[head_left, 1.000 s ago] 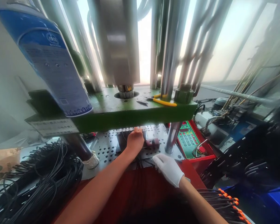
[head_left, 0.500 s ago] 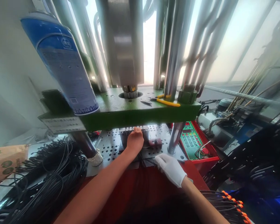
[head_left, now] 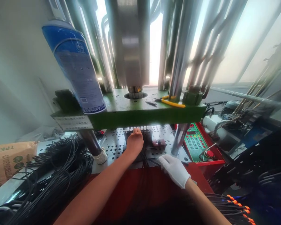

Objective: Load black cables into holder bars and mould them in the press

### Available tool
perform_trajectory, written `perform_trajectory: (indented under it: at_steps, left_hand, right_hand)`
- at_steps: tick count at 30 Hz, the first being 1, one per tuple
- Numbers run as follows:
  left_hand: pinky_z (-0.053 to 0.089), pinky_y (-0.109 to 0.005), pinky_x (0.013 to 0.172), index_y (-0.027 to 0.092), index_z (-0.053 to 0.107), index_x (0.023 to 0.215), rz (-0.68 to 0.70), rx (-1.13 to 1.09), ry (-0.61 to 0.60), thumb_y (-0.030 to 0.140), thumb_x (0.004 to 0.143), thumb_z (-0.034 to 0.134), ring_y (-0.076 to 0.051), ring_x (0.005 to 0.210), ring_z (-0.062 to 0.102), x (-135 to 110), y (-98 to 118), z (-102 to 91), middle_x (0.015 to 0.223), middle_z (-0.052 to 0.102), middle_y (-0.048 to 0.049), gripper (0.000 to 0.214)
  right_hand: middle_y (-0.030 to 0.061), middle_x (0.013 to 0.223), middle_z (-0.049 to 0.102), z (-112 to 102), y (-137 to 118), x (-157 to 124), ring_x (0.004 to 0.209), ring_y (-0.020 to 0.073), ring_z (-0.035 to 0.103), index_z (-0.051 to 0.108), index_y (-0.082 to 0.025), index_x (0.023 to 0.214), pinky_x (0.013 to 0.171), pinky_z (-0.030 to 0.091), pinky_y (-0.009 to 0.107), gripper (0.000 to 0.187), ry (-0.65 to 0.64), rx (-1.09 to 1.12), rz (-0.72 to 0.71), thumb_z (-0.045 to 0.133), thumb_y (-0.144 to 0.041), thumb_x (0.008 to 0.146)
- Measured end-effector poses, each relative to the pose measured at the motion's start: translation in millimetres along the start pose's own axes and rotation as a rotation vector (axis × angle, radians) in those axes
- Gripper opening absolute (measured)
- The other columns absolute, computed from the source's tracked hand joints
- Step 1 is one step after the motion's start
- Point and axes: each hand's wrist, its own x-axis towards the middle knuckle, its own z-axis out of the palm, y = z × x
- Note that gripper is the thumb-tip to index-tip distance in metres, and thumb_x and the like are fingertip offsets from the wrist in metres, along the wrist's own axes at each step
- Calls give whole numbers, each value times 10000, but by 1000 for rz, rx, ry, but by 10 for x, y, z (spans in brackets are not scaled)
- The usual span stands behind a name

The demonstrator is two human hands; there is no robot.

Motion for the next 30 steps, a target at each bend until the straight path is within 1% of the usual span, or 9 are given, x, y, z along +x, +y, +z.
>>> perform_trajectory:
  at_steps: [4,8,14,23,27,30]
  left_hand:
    - [531,-295,661,106,567,1052,-11,9,-8,232,913,526,-143,766,606,-41,-38,20,986,608,-68,192]
    - [533,-306,686,109,575,1037,-12,-2,-19,242,908,537,-146,782,607,-1,-60,22,985,611,-63,189]
    - [534,-297,667,106,576,1038,-45,5,-28,257,912,533,-140,762,607,-3,-184,-17,994,610,-70,202]
    - [533,-301,673,107,583,1019,-49,13,-35,269,909,539,-141,761,607,43,-253,11,967,614,-63,201]
    - [531,-318,688,114,567,1063,-58,22,-7,295,927,502,-152,781,608,-16,-348,-9,995,609,-72,236]
    - [528,-314,679,109,560,1080,-55,24,-16,284,930,497,-149,754,609,-75,-400,4,940,616,-62,239]
  right_hand:
    - [-5,673,604,-11,-19,-9,596,152,538,618,-215,802,589,417,257,363,-1,-8,-2,436,-522,868]
    - [-10,653,585,-8,-5,-9,592,149,532,603,-211,789,585,418,254,377,-4,13,1,427,-533,875]
    - [-10,660,590,0,18,-7,587,144,528,613,-207,817,584,418,251,375,-5,16,8,431,-530,874]
    - [-16,654,585,0,18,-8,573,134,528,614,-200,801,586,421,248,376,-12,51,17,453,-535,859]
    - [-18,625,570,-23,-55,-6,531,130,521,595,-192,796,552,422,246,382,-1,87,33,430,-530,865]
    - [-16,610,572,-55,-191,80,516,131,516,606,-188,806,512,406,241,366,14,98,36,453,-516,859]
